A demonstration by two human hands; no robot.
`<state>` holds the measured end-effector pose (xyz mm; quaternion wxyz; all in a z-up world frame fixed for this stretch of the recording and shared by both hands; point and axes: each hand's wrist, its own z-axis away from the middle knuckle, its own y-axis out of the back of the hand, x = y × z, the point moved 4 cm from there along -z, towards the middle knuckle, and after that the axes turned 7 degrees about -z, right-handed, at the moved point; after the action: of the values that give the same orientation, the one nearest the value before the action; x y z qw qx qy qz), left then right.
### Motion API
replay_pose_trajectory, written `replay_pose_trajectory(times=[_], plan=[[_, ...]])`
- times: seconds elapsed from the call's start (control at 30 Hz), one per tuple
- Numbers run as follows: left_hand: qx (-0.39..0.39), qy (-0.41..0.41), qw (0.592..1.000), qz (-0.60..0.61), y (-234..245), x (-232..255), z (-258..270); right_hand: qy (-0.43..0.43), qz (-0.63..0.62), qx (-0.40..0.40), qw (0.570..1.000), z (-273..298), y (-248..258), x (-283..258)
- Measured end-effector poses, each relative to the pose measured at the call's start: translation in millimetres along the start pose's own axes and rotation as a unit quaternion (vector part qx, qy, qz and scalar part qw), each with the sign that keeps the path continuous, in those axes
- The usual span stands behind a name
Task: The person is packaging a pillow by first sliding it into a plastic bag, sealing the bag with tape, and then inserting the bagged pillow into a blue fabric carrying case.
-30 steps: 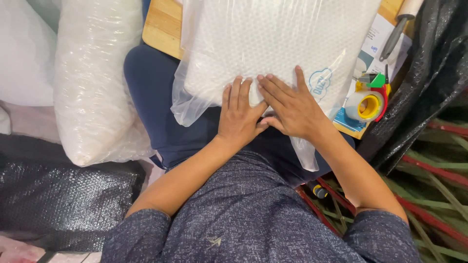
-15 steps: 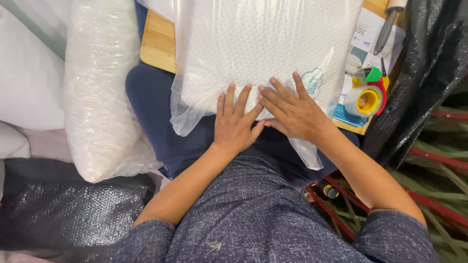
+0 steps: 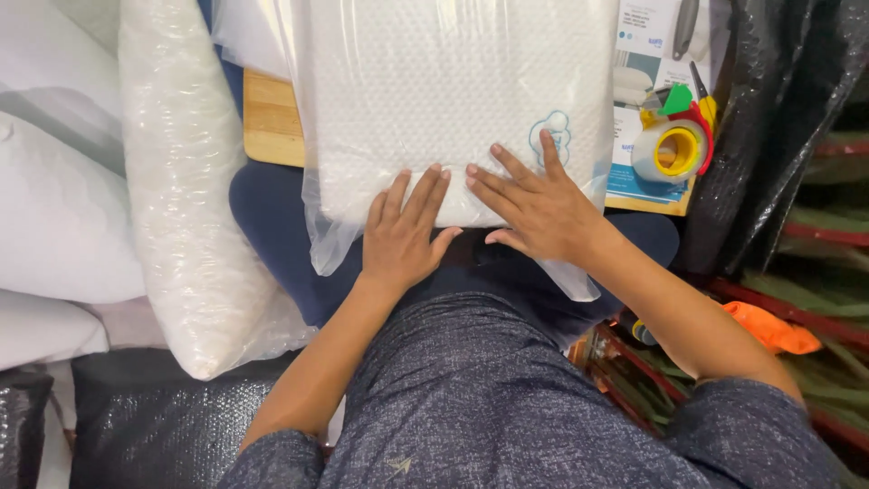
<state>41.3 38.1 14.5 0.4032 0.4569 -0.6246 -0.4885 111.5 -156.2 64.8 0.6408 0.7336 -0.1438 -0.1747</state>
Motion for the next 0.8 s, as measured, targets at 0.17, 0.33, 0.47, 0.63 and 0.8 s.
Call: replay_pose_trajectory(times=[0.17, 0.33, 0.47, 0.63, 0.8], plan=[[0.006, -0.014, 1.0, 0.024, 13.2, -3.1, -4.6, -0.04, -0.026, 0.018, 0.999, 18.8, 8.5, -6.1], [0.03, -0.048, 0.984, 0.17, 17.7, -31.2, 2.7, -0.08, -0.091, 0.008, 0.993, 77.7, 33.5, -20.4], [0.173, -0.139, 0.948, 0.229, 27.0, -61.4, 32.9, -0.179, -0.079, 0.062, 0.979, 134.5, 24.8, -24.0], [0.19, -0.18, 0.93, 0.26, 54.1, -67.7, 47.3, -0.321, -0.198, 0.226, 0.898, 171.7, 3.9, -19.1], [0.264, -0.097, 0.948, 0.148, 65.2, -116.4, 98.2, -0.371, -0.483, 0.296, 0.736, 181.5, -18.8, -15.4]])
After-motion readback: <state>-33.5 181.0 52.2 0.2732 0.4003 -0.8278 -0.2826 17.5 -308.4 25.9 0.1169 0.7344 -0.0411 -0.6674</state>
